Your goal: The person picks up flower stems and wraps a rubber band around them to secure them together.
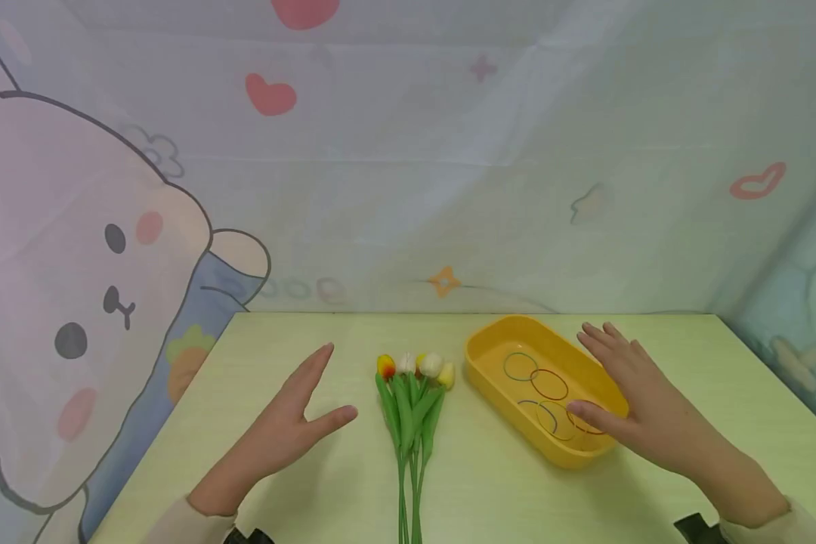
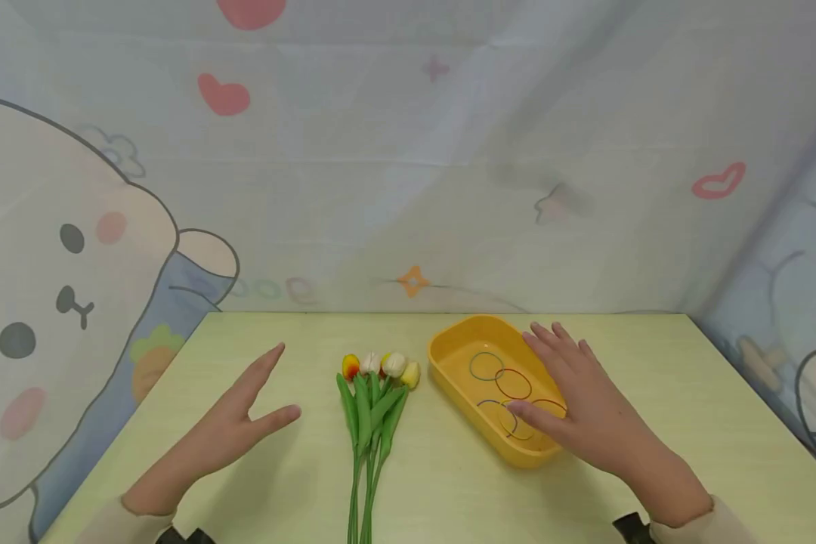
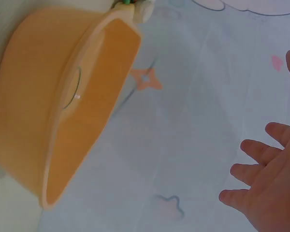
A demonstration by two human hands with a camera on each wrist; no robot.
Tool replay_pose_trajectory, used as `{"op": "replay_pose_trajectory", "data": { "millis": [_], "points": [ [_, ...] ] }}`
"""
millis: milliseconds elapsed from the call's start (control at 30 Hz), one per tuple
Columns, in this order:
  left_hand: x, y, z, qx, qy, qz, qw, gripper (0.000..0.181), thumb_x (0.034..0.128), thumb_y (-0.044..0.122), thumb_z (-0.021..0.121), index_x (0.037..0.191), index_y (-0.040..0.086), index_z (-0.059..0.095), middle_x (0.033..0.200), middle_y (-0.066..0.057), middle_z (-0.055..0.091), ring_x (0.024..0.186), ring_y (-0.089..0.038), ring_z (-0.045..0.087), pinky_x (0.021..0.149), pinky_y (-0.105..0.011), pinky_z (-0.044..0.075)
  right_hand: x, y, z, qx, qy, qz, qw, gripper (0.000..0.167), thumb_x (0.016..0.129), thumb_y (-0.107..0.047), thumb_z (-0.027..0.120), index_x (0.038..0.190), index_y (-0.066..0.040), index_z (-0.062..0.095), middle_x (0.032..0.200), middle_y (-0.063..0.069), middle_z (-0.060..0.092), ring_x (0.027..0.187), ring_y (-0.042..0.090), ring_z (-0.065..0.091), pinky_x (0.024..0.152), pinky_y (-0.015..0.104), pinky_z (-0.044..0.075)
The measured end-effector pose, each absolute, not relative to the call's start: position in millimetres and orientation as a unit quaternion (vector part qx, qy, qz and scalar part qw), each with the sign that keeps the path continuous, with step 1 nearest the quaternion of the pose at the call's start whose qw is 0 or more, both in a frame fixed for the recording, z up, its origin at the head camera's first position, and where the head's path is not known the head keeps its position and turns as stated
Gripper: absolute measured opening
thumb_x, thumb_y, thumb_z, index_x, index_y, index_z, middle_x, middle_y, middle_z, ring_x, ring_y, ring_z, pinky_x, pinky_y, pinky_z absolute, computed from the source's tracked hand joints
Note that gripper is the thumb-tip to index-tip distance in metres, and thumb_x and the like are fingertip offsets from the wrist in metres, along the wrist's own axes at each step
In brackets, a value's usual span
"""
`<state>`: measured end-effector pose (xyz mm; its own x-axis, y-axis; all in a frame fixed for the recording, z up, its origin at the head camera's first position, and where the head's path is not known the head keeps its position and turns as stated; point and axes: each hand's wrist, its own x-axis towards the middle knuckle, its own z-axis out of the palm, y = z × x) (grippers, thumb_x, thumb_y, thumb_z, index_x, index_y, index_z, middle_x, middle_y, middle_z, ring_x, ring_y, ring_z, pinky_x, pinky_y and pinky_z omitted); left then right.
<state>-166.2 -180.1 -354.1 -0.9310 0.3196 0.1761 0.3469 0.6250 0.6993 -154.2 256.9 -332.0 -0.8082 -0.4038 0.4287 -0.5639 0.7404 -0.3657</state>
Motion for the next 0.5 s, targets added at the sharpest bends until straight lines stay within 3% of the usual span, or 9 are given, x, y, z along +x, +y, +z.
{"op": "replay_pose_trajectory", "data": {
  "millis": [167, 233, 333, 367, 433, 500],
  "points": [
    [-164, -168, -360, -0.174, -0.887, -0.427, -0.014, 0.089, 0.0907, 0.046, 0.064, 0.156, 0.019, 0.01, 0.159, -0.008, 0.018, 0.145, -0.034, 0.016, 0.111, -0.065, 0.021, -146, 233, -334, 0.241, -0.911, 0.304, 0.144, 0.079, 0.089, -0.028, 0.071, 0.153, -0.019, 0.026, 0.156, 0.011, 0.027, 0.146, 0.032, 0.016, 0.113, 0.062, 0.02],
    [-163, -163, -362, -0.168, -0.88, -0.445, -0.025, 0.089, 0.0905, 0.043, 0.065, 0.156, 0.018, 0.011, 0.157, -0.009, 0.023, 0.144, -0.034, 0.021, 0.111, -0.063, 0.023, -144, 225, -336, 0.232, -0.908, 0.32, 0.141, 0.079, 0.089, -0.028, 0.071, 0.153, -0.021, 0.025, 0.156, 0.009, 0.028, 0.145, 0.033, 0.021, 0.113, 0.055, 0.026],
    [-164, -156, -366, -0.161, -0.866, -0.471, -0.035, 0.089, 0.0901, 0.039, 0.067, 0.156, 0.014, 0.012, 0.154, -0.011, 0.028, 0.141, -0.033, 0.027, 0.111, -0.059, 0.027, -143, 214, -341, 0.227, -0.905, 0.33, 0.143, 0.078, 0.089, -0.029, 0.07, 0.153, -0.022, 0.026, 0.155, 0.006, 0.032, 0.141, 0.032, 0.03, 0.115, 0.032, 0.028],
    [-164, -154, -368, -0.16, -0.862, -0.479, -0.037, 0.089, 0.09, 0.037, 0.068, 0.156, 0.013, 0.012, 0.153, -0.011, 0.03, 0.14, -0.033, 0.029, 0.111, -0.058, 0.027, -143, 210, -343, 0.229, -0.904, 0.332, 0.146, 0.077, 0.089, -0.029, 0.07, 0.153, -0.021, 0.027, 0.154, 0.005, 0.033, 0.139, 0.031, 0.033, 0.114, 0.029, 0.03],
    [-164, -150, -372, -0.158, -0.856, -0.491, -0.043, 0.089, 0.0897, 0.034, 0.069, 0.155, 0.011, 0.013, 0.151, -0.013, 0.031, 0.138, -0.034, 0.032, 0.111, -0.055, 0.029, -144, 203, -347, 0.233, -0.901, 0.336, 0.149, 0.076, 0.09, -0.029, 0.07, 0.152, -0.021, 0.029, 0.153, 0.004, 0.036, 0.136, 0.029, 0.039, 0.11, 0.03, 0.035],
    [-163, -148, -376, -0.152, -0.852, -0.498, -0.051, 0.09, 0.089, 0.033, 0.07, 0.155, 0.011, 0.013, 0.15, -0.013, 0.033, 0.136, -0.035, 0.034, 0.11, -0.054, 0.032, -144, 196, -351, 0.237, -0.898, 0.342, 0.146, 0.074, 0.09, -0.029, 0.07, 0.152, -0.02, 0.03, 0.152, 0.004, 0.038, 0.134, 0.028, 0.041, 0.107, 0.042, 0.04]
  ]
}}
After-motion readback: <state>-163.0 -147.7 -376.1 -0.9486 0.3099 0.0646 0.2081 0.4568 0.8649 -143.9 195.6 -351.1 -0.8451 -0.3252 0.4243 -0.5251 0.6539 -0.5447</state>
